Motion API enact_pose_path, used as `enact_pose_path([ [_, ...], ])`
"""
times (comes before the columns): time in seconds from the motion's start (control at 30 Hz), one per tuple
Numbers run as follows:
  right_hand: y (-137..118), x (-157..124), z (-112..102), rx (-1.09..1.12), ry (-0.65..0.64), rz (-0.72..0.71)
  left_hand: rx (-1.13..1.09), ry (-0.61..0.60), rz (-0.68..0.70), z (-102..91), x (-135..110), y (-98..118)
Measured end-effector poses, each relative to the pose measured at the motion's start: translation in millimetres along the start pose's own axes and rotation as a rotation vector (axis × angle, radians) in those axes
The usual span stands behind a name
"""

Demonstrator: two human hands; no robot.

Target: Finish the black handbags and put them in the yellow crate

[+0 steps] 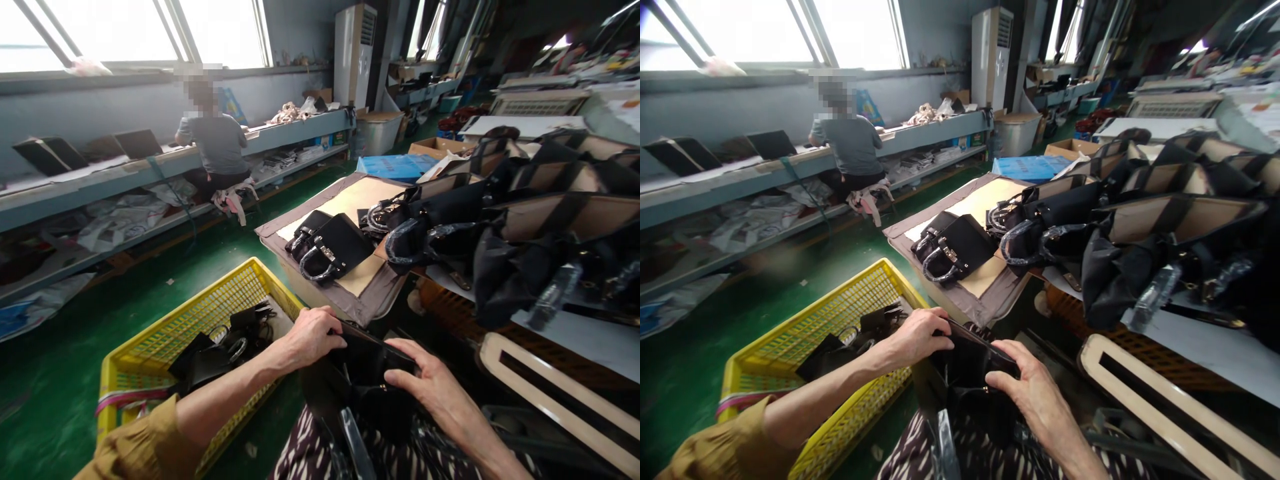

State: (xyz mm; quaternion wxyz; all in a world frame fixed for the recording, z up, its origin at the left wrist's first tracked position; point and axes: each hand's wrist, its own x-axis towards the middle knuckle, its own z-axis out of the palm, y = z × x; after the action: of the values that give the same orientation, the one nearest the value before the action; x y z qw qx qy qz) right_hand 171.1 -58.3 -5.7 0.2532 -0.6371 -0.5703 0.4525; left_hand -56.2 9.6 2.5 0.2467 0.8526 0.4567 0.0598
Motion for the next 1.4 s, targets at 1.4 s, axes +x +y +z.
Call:
enact_pose_path([
  [1.4, -1.2, -0.1, -7.9, -0.152, 0.004, 0.056, -0.009, -0.009, -0.316, 0.7, 13.5, 25.2],
])
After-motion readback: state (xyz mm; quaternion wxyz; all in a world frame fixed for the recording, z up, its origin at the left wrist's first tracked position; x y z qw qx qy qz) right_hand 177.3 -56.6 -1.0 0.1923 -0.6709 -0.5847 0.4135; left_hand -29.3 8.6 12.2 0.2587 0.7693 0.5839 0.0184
